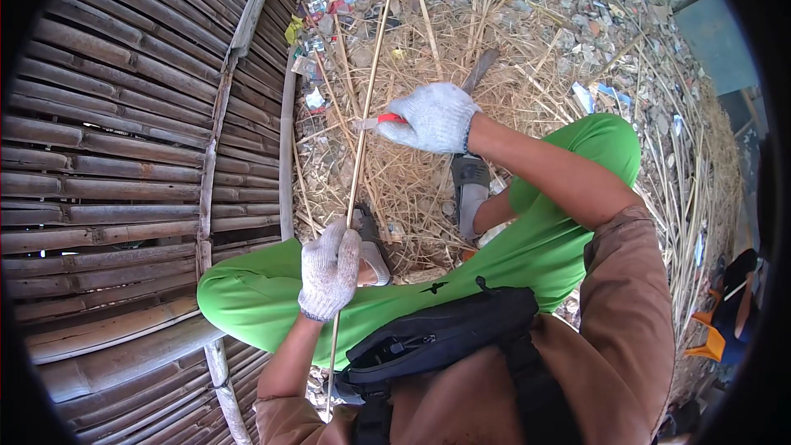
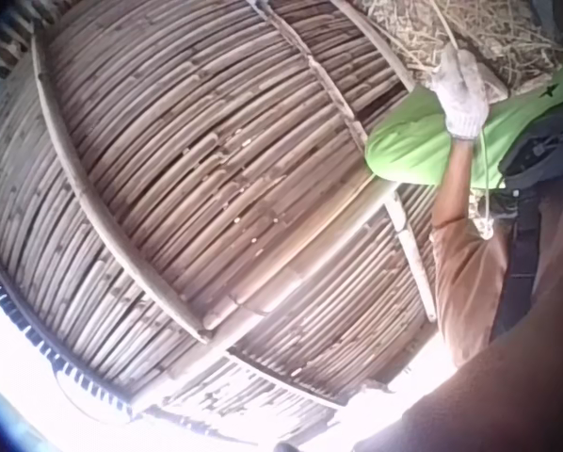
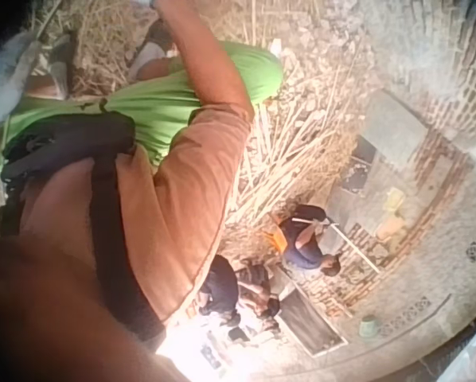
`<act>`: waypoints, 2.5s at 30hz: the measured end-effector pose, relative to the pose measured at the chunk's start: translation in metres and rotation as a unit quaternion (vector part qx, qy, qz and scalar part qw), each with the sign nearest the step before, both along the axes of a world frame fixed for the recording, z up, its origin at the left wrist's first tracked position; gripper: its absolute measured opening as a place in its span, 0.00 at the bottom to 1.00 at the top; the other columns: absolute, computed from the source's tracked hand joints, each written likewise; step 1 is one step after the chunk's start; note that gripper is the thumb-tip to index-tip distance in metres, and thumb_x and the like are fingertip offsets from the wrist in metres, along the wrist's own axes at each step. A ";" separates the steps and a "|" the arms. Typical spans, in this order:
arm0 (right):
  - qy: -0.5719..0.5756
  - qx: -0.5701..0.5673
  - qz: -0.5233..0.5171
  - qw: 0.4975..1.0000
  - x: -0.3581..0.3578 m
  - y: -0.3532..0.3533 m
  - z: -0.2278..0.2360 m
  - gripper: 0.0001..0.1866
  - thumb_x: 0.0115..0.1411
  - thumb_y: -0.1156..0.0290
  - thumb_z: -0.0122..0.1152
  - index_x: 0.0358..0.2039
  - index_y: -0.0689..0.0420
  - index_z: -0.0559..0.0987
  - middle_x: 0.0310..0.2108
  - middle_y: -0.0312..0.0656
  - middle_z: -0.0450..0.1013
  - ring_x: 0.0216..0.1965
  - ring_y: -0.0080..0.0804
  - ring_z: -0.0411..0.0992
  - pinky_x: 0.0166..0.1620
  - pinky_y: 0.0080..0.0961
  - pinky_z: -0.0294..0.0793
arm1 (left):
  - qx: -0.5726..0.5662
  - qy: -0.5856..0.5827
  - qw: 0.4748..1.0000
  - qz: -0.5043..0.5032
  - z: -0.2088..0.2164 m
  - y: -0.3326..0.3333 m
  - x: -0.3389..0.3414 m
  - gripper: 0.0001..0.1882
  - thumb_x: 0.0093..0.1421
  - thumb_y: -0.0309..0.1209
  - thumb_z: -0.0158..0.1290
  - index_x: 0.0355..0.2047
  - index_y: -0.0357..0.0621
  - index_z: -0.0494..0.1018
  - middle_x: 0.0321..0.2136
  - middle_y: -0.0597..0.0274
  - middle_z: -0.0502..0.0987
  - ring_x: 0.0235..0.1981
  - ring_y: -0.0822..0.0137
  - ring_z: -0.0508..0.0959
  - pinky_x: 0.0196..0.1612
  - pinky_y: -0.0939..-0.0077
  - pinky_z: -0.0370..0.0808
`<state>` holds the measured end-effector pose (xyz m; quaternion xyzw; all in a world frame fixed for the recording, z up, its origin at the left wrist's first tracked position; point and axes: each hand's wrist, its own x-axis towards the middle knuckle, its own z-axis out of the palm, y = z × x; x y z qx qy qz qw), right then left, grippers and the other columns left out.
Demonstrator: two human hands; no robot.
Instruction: The person is using a small knife to shave and smooth long bamboo strips while wearing protective gloves.
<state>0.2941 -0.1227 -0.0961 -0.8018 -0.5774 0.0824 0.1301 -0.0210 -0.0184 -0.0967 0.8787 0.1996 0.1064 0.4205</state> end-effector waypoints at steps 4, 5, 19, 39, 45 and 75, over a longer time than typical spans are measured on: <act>0.005 0.011 -0.034 0.999 0.017 0.006 0.001 0.33 0.72 0.33 0.48 0.37 0.50 0.87 0.34 0.54 0.84 0.38 0.58 0.84 0.42 0.56 0.83 | -0.036 0.024 0.999 0.005 0.005 0.000 -0.005 0.12 0.75 0.32 0.52 0.47 0.34 0.77 0.23 0.46 0.79 0.22 0.50 0.83 0.29 0.64 0.77; 0.005 0.011 -0.036 0.999 0.026 0.007 0.000 0.33 0.72 0.33 0.48 0.37 0.50 0.87 0.34 0.54 0.84 0.38 0.58 0.84 0.42 0.56 0.83 | -0.020 0.019 1.000 0.000 0.006 0.000 -0.006 0.12 0.74 0.32 0.52 0.48 0.34 0.78 0.23 0.46 0.79 0.22 0.51 0.83 0.29 0.64 0.77; -0.024 0.005 -0.149 0.988 0.103 -0.007 0.003 0.37 0.74 0.30 0.42 0.46 0.51 0.87 0.40 0.56 0.84 0.44 0.59 0.83 0.48 0.55 0.81 | 0.016 0.040 0.997 -0.059 0.021 -0.014 -0.056 0.09 0.74 0.27 0.53 0.49 0.39 0.79 0.19 0.57 0.72 0.18 0.62 0.76 0.26 0.66 0.74; 0.083 0.089 -0.150 0.981 0.058 0.001 0.007 0.40 0.75 0.31 0.38 0.46 0.57 0.84 0.41 0.60 0.83 0.46 0.63 0.82 0.51 0.57 0.80 | 0.023 0.017 0.999 0.021 0.018 -0.008 -0.042 0.12 0.74 0.30 0.56 0.50 0.31 0.78 0.22 0.48 0.78 0.21 0.58 0.80 0.29 0.65 0.77; 0.056 0.051 -0.012 0.997 -0.014 0.001 0.005 0.33 0.75 0.36 0.46 0.39 0.54 0.83 0.32 0.56 0.83 0.37 0.61 0.83 0.43 0.59 0.81 | 0.058 0.007 0.998 0.030 0.021 -0.006 -0.014 0.15 0.75 0.32 0.54 0.53 0.31 0.79 0.21 0.53 0.76 0.22 0.69 0.75 0.29 0.69 0.75; 0.020 0.023 -0.020 0.999 -0.004 -0.006 0.017 0.35 0.74 0.34 0.43 0.35 0.52 0.85 0.33 0.53 0.84 0.35 0.55 0.85 0.41 0.55 0.84 | 0.089 -0.003 0.996 0.023 0.039 -0.028 -0.028 0.07 0.73 0.27 0.55 0.40 0.36 0.77 0.21 0.53 0.72 0.20 0.59 0.71 0.27 0.66 0.72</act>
